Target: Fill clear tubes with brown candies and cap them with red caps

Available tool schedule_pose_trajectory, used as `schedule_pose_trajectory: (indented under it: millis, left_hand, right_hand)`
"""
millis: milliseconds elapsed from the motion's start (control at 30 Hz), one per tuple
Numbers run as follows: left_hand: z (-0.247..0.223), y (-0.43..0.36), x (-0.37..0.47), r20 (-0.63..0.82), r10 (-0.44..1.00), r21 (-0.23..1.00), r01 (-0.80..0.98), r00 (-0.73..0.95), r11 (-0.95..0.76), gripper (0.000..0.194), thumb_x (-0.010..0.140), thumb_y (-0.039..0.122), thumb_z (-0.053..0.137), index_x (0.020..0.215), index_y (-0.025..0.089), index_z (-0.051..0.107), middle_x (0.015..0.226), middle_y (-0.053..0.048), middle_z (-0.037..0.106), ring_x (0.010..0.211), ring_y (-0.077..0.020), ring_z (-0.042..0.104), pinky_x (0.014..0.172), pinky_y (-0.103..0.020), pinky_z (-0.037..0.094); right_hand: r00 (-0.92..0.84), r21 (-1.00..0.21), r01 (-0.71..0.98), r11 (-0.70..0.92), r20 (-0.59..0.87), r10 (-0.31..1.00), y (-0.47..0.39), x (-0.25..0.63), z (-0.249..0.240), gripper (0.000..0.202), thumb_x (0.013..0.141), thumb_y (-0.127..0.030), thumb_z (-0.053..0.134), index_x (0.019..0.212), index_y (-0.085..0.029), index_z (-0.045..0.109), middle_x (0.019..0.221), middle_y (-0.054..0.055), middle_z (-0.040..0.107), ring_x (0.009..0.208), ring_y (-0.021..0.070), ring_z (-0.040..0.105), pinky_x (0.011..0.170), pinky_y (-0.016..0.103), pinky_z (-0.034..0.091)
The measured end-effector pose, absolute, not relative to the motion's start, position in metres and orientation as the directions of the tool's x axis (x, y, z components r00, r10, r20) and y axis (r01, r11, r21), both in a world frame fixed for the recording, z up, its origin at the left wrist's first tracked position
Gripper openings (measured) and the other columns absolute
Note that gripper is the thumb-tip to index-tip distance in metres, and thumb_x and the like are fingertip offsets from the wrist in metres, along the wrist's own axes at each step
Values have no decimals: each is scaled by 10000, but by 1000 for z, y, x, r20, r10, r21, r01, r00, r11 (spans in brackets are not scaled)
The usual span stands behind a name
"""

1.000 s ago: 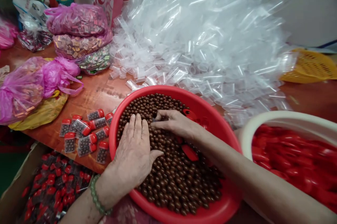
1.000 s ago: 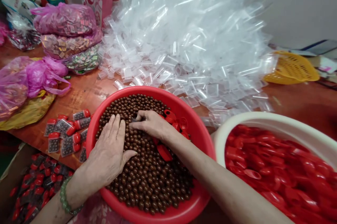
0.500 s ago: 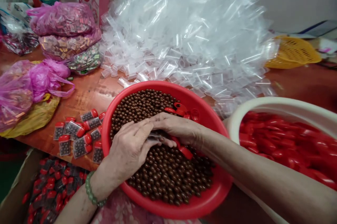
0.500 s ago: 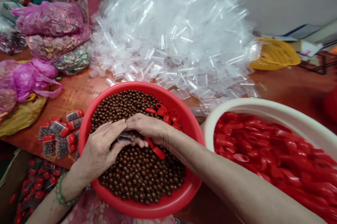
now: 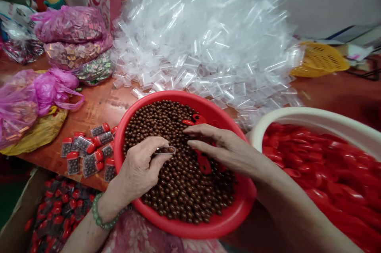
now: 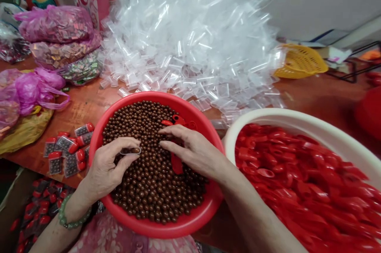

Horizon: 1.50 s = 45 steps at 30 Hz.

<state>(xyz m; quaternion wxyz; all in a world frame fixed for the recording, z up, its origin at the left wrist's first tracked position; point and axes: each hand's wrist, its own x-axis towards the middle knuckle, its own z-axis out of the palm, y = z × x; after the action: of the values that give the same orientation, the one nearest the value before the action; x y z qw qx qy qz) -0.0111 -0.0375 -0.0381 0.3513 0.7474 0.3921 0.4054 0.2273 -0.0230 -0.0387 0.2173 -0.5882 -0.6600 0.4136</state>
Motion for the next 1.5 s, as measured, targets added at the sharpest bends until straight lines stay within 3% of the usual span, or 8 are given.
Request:
schedule_pose_trajectory:
  millis: [167,367,567,833,1100,1200,1333,1500]
  left_hand:
    - [-35,-45,-9,107,935,965,192,339,-180,291,826,146,727,1102,151,636,929,-41,772,833,-143,735,793,-222,568]
    - [-27,-54,-11,76,945,981,145,318,-128,84,821,177,728,895,143,708,840,-35,751,755,-126,687,721,-205,528]
    - [-22,-57,-11,-4,909,999,46,417,-17,139,883,236,650,975,133,667,927,-76,729,842,-156,678,778,-257,520]
    - [-26,-53,-9,-89,920,986,-99,382,136,165,855,241,684,986,147,648,941,-69,745,876,-157,701,819,-262,536]
    - [-30,-43,-17,-23,920,991,134,390,-31,164,875,178,635,1034,154,669,991,-74,728,915,-173,692,856,-300,547]
    - [-30,-34,-21,141,877,902,305,459,-305,142,882,117,624,1001,157,691,992,-67,715,919,-166,669,864,-295,539]
    - [-28,-17,-21,280,731,662,427,622,-616,199,925,86,538,1047,145,684,1011,-78,712,939,-182,641,855,-310,538]
    - [-21,10,-6,49,522,126,513,852,-849,226,919,55,480,916,119,697,928,-95,692,895,-238,561,799,-377,500]
  right_hand:
    - [-69,-624,778,-73,-201,977,-40,229,-51,405,796,-537,662,1006,-194,709,917,104,747,831,283,702,773,411,543]
    - [-62,-699,710,-86,-184,981,-50,225,-58,415,819,-558,623,1004,-195,704,899,85,770,783,255,719,704,366,551]
    - [89,-964,176,-198,-185,979,-56,214,-46,374,767,-565,743,904,-217,723,697,10,712,640,151,666,613,257,533]
    - [21,-961,-259,-92,-101,995,-50,188,-36,265,924,-495,608,939,-237,664,525,-97,405,401,52,391,504,210,447]
    - [-95,-926,343,-157,-200,975,-46,198,-36,555,902,-585,546,1323,-231,617,897,50,667,957,224,652,928,382,521]
    - [-149,-859,505,-85,-184,972,-47,206,-35,594,888,-594,546,1364,-244,606,1242,106,656,1295,303,536,1131,487,381]
    - [-201,-830,558,1,-133,971,-46,214,-39,498,904,-522,545,1311,-256,653,1179,103,674,1182,284,612,1070,473,454]
    - [-211,-789,608,94,-46,977,-44,221,-41,341,897,-414,584,1155,-247,731,1010,84,684,993,239,662,952,398,529]
